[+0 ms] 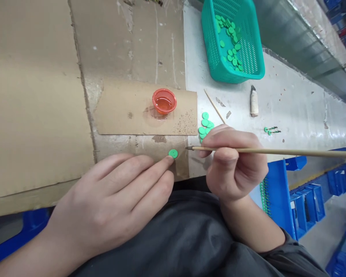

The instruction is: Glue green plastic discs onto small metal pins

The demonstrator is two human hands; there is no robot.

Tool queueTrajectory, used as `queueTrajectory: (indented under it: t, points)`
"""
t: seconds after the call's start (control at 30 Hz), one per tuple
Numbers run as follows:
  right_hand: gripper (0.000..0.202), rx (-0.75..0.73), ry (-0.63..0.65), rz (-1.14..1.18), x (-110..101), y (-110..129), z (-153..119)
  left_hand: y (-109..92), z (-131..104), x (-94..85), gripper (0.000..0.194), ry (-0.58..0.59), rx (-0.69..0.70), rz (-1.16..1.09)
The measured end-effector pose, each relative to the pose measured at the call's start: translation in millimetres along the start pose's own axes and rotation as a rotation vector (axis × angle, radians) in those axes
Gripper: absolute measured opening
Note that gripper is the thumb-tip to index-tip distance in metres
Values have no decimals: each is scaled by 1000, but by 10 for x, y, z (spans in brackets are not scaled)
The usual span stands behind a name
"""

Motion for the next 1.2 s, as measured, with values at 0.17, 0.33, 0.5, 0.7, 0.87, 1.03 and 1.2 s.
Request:
queueTrajectory:
  t: [0.17,0.33,0.5,0.7,0.87,1.03,1.2]
  points:
    - [18,147,44,-46,-216,66,11,14,25,-28,9,33,-81,-45]
    - [51,181,240,-43,-398,60,18,-8,117,-108,13,-1,-225,-176]
    - [51,152,242,30,-476,45,59,-8,298,-238,11,-51,-502,-242]
    - [25,279,46,212,-322,-13,30,73,312,-216,6,-112,-783,-312]
    - [36,321,57,285,-264,-52,45,112,369,-116,10,-156,-978,-406]
    - [6,190,153,107,-303,-47,87,112,400,-64,10,-113,-947,-378]
    - [8,141,113,116,-306,-61,54,83,358,-23,9,-96,-903,-332]
Point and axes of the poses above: each hand's wrist, its own z-axis towards the middle knuckle, its own x-axis out of the palm, y = z × x, the point moved 2 cm from there along z, towards the middle knuckle, and after that the axes turned 10 degrees about -y, right-handed, at the moved point
